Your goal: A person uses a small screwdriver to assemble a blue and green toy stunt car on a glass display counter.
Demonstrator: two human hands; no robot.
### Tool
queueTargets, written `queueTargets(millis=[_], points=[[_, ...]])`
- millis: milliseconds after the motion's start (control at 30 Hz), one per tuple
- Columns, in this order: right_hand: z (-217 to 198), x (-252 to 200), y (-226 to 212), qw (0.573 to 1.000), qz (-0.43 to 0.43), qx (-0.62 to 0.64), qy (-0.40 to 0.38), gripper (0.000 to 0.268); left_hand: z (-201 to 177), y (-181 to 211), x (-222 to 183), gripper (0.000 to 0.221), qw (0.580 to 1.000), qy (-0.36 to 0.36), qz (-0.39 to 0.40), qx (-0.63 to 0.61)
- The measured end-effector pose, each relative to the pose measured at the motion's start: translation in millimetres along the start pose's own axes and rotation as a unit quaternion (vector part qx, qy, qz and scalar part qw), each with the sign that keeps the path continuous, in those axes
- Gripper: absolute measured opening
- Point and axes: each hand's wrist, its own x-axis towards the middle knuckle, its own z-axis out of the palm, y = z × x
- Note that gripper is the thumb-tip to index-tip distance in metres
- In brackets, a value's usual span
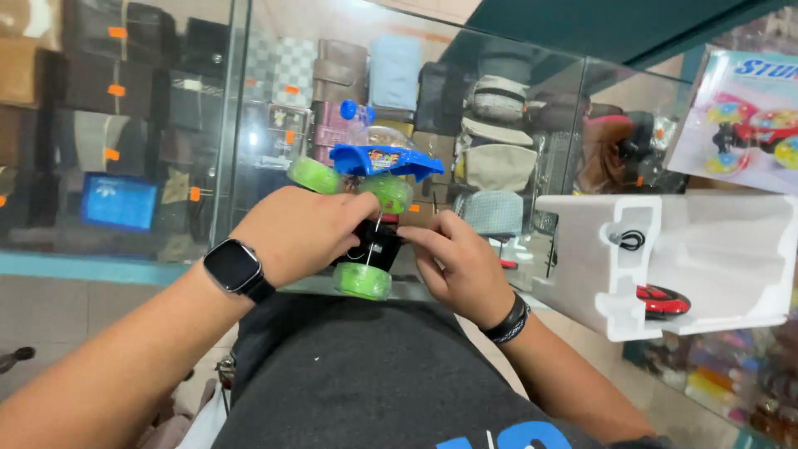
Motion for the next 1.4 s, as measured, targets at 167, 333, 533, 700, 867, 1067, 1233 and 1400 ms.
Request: queueTargets(millis=[167, 333, 533, 700, 867, 1067, 1233, 1400], points=[[4, -2, -9, 0.994, 0.061, -0.084, -0.038, 0.021, 7, -12, 6, 0.036, 0.996, -0.029, 0.084, -0.013], [9, -5, -27, 0.989, 0.125, -0.084, -0.008, 0.019, 10, -17, 16, 0.036, 0.993, -0.039, 0.113, -0.023], [20, -20, -35, 0.987, 0.140, -0.073, 0.027, 0.017, 18, -19, 22, 0.036, 0.989, -0.056, 0.104, -0.088], [12, -28, -26, 0.988, 0.137, -0.054, 0.043, 0.016, 16, -13, 18, 0.038, 0.990, -0.058, 0.083, -0.100], [12, -37, -8, 0.991, 0.120, -0.026, 0.042, 0.016, 26, -12, 17, 0.039, 0.992, -0.025, 0.100, -0.078], [15, -46, 1, 0.996, 0.054, -0.052, 0.041, 0.025, 36, -6, 17, 0.038, 0.992, 0.033, 0.113, -0.055], [16, -43, 2, 0.998, 0.034, -0.035, 0.032, 0.023, 29, -5, 11, 0.036, 0.989, 0.050, 0.064, -0.127], [18, -42, 1, 0.997, -0.005, 0.005, 0.077, 0.024, 21, -7, 2, 0.027, 0.977, 0.051, 0.013, -0.209]])
